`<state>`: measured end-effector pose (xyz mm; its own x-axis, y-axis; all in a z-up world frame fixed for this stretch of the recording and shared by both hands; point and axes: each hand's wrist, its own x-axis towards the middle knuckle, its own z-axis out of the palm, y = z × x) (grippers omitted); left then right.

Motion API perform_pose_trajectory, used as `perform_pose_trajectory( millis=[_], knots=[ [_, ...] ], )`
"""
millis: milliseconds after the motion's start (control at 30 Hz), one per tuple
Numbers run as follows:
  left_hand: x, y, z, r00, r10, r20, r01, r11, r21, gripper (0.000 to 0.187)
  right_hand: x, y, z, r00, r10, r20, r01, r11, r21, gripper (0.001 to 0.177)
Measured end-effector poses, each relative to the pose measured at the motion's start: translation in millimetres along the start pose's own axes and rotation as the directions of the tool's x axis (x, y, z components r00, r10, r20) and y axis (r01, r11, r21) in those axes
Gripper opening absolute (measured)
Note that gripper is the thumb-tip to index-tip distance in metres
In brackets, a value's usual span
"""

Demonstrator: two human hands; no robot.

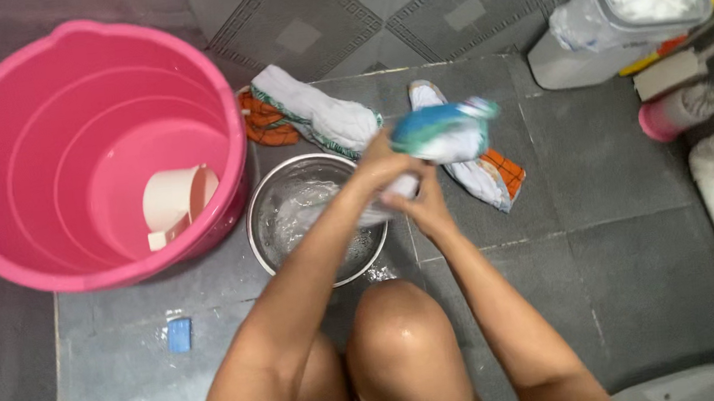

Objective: The person washes several patterned cloths by hand in a metal bowl filled with soapy water. They repeatedly submerge, scrub, and wring out each cloth, then place them on the floor. The person also uses a plastic scoop to transfer water between a pink basin and the metal bowl.

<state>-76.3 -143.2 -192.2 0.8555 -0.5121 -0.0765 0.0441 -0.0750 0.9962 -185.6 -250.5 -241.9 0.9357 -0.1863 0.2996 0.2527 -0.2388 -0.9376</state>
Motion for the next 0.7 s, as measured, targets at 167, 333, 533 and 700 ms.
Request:
perform_pose_trajectory(
  millis=[167,333,533,700],
  knots=[
    [-11,28,18,0.929,0.098,0.356,-0.088,0.995,-0.043,0.094,4,-10,-57,0.859,0.310,-0.407,-0.255,0.949,0.186,0.069],
    [-9,23,-17,0.950,-0.080,0.301,-0.024,0.945,0.327,0.094,28,-29,-159,0.886,0.205,-0.415,-0.420,0.733,-0.535,0.079],
    [3,-52,-103,0.970,-0.185,0.156,0.113,0.917,0.383,0.084,123,5,-175,0.792,0.504,-0.344,-0.440,0.081,-0.894,0.088],
    [-41,-157,-123,0.838,-0.536,0.099,0.414,0.744,0.524,0.079,179,177,-87,0.915,0.404,0.001,-0.079,0.181,-0.980,0.036]
  ],
)
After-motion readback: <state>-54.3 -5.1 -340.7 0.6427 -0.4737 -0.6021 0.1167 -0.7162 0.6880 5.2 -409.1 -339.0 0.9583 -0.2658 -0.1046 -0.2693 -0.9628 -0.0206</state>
